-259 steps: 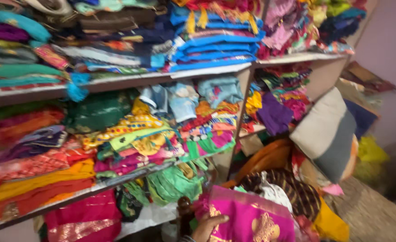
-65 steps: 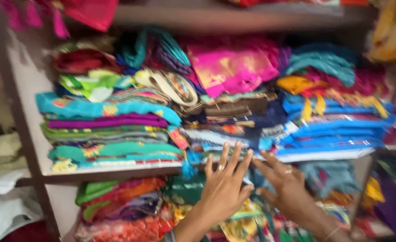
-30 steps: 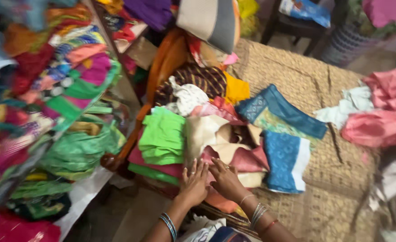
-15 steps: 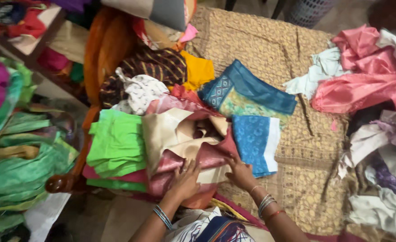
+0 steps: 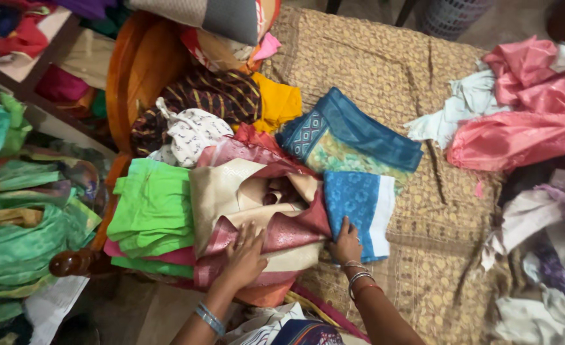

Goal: The person transfers various folded clothes from a shelf to a bed, sorts through stacks of colorful sarees and fabrics, and places several items back onto the shelving unit.

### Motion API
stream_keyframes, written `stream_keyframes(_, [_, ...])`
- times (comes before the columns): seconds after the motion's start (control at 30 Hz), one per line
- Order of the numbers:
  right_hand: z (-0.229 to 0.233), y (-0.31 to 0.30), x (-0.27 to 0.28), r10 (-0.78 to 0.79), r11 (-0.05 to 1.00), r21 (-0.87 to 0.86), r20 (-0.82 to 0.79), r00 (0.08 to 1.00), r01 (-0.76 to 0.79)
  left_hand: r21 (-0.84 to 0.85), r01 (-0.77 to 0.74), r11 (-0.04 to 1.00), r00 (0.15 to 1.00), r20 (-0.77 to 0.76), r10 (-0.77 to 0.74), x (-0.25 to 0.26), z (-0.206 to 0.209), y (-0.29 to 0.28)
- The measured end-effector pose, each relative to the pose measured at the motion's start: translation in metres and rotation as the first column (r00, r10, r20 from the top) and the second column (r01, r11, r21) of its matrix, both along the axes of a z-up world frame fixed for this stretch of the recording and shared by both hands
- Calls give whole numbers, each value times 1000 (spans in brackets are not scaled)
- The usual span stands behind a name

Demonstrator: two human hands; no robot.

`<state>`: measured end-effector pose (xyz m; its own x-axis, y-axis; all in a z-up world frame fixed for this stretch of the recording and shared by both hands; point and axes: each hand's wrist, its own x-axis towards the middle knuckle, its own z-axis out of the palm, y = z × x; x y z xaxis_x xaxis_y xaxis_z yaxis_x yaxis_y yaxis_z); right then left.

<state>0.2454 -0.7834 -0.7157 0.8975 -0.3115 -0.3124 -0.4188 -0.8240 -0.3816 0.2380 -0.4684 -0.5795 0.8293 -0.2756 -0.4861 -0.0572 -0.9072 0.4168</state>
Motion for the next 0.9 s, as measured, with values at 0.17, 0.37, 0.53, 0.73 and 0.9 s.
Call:
stream_keyframes(0.17, [-9,-11,9,-43,993,114,9,999,42,41,-62,997,998,35,61,-18,4,23])
stream_keyframes(0.37, [-3,-50,19,-56,909,402,378,924,-109,-13,-85,996,991,105,85,-43,-4,34])
stream_keyframes(0.53, [28,-92,6,-379,679,728,232,896,99,-83,-102,991,991,76,108,-70,-13,24])
stream_keyframes(0.73, [88,-112,12,-460,608,793,315,830,36,-155,-142,978,980,120,161,-105,-46,14])
stream_keyframes(0.9, [126,-130,60,-232,791,556,660,714,-257,-301,-174,938,948,206,242,-111,-73,10])
